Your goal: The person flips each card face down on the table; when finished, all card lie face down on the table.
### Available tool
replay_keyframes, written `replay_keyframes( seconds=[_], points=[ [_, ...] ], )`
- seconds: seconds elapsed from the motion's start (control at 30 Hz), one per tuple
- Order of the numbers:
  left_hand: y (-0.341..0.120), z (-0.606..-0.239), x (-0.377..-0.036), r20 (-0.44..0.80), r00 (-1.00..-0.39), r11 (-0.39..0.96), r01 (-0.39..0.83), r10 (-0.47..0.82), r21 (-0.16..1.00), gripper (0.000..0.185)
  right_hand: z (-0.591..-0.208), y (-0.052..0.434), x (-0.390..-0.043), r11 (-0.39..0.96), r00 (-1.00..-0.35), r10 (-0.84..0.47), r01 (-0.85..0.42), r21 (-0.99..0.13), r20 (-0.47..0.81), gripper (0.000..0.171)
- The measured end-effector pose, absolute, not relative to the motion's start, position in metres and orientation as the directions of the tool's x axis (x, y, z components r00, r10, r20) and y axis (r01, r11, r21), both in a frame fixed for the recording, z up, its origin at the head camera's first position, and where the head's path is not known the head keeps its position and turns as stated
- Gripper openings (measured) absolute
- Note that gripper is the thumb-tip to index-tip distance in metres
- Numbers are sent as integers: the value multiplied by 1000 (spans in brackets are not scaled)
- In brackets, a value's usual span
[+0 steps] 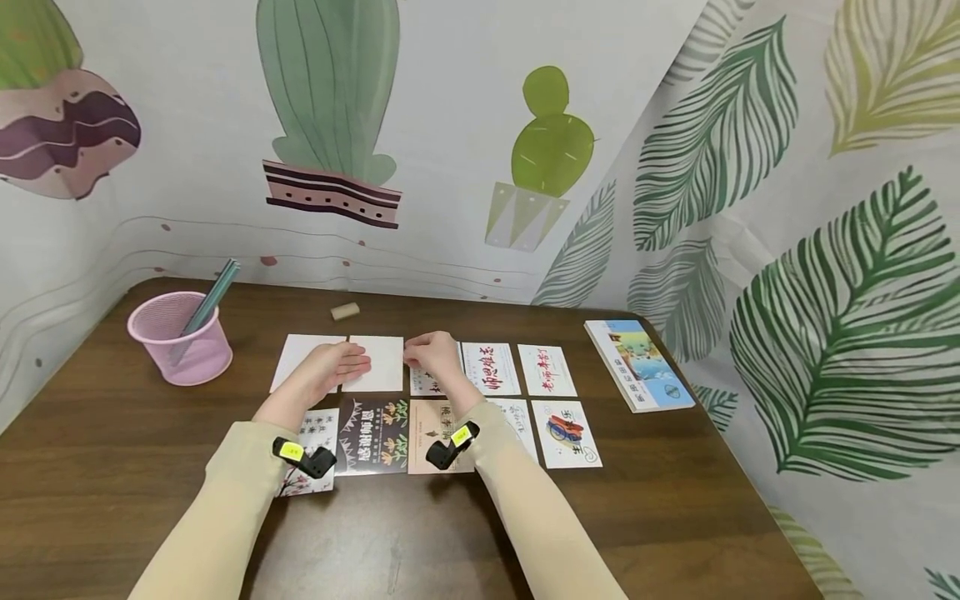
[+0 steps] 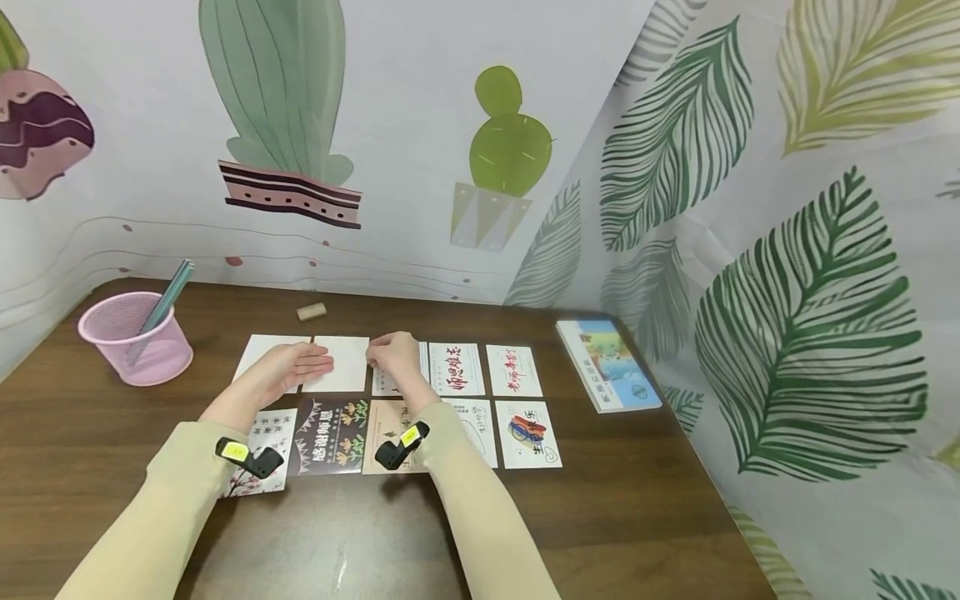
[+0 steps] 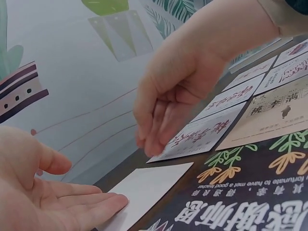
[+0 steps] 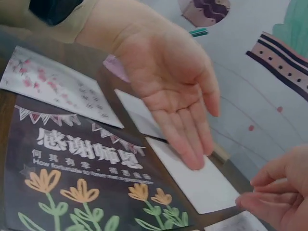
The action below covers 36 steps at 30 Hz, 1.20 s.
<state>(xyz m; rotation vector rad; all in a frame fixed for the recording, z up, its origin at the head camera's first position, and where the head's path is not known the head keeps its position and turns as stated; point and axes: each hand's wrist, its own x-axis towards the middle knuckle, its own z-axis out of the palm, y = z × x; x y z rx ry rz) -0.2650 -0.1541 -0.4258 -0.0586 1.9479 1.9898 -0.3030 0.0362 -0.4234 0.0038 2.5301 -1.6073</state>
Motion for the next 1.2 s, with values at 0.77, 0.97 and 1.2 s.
replay_keyframes(
  seconds=[0.77, 0.97, 1.2],
  points=[
    [-96, -419, -275, -278, -930, -98, -308, 242, 946, 51, -429, 119, -306, 472, -996, -48, 46, -880, -78, 26],
    [-92, -418, -276, -293, -927, -71, -317, 234, 946, 51, -434, 120, -309, 457, -994, -46, 65, -887, -96, 26],
    [-92, -421, -276, -320, -920, -85, -345, 226, 935, 51, -437, 121, -305, 479, -993, -32, 82, -874, -111, 24]
  ],
)
